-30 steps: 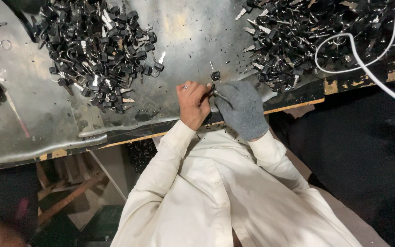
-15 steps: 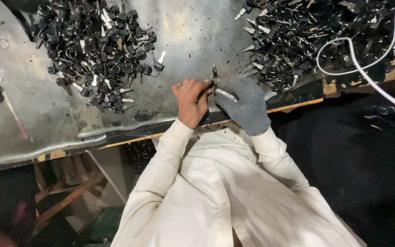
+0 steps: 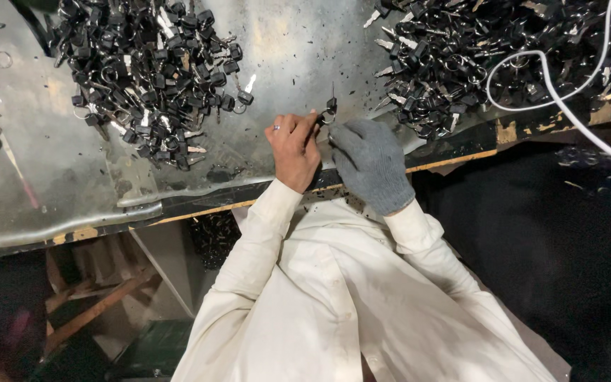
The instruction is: The person repeatedly picks up small black key blanks and metal key rings from a metal table, inserts the key into the ring, and places the assembled key back on the table. The process is continuous and repetitive throughout the clip.
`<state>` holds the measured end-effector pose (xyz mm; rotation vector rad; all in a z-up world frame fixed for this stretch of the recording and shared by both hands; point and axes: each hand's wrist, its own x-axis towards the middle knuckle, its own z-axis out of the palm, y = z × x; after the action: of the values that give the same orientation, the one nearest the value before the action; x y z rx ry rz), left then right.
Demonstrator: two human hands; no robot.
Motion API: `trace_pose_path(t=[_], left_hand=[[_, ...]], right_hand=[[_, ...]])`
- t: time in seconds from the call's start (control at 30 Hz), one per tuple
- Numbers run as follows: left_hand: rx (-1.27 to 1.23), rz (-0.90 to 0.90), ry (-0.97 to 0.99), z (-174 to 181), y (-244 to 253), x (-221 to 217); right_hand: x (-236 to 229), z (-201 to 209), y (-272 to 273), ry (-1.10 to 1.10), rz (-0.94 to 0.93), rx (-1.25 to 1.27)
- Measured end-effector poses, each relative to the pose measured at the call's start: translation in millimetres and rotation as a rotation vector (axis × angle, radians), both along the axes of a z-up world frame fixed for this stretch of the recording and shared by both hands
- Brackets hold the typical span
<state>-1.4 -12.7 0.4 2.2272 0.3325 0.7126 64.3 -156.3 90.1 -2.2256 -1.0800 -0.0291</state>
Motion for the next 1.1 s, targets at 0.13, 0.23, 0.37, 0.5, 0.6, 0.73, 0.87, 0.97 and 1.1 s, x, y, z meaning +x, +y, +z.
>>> trace_pose_path(t=[0.13, 0.23, 0.37, 0.5, 0.6, 0.73, 0.87, 0.97, 1.1], left_hand=[[0.028, -0.007, 0.023, -1.8, 0.9, -4.3], [0.08, -0.024, 0.025, -3.0, 0.6, -4.7], [0.105, -0.053, 0.024, -2.9, 4.1, -4.9], [0.151, -0.093, 0.069, -4.6, 4.0, -12.5], [0.192, -0.106, 0.07, -2.2, 6.6, -9.7], [0.202, -0.068, 0.108, 0.4, 1.9, -16.4], [0.135, -0.007, 0.079, 0.2, -0.1, -14.9], [0.049, 0.036, 0.034, -0.7, 0.0, -15.4], [0.06, 0.007, 0.091, -1.0, 5.6, -10.8]], right_hand=[[-6.1, -1.1, -2.7, -0.073, -0.018, 0.022], [-7.1, -2.5, -3.2, -0.049, -0.057, 0.039], [-3.2, -4.3, 4.5, -0.09, -0.046, 0.013], [0.5, -7.4, 8.4, -0.078, -0.042, -0.068], [8.5, -6.1, 10.7, -0.015, -0.017, -0.08], [11.8, -2.1, 6.5, 0.322, 0.021, -0.09], [14.0, -1.4, -6.0, 0.529, 0.028, -0.015], [5.5, -4.1, -12.2, 0.153, 0.148, -0.051], [-6.2, -1.4, -16.2, 0.08, 0.012, 0.045]])
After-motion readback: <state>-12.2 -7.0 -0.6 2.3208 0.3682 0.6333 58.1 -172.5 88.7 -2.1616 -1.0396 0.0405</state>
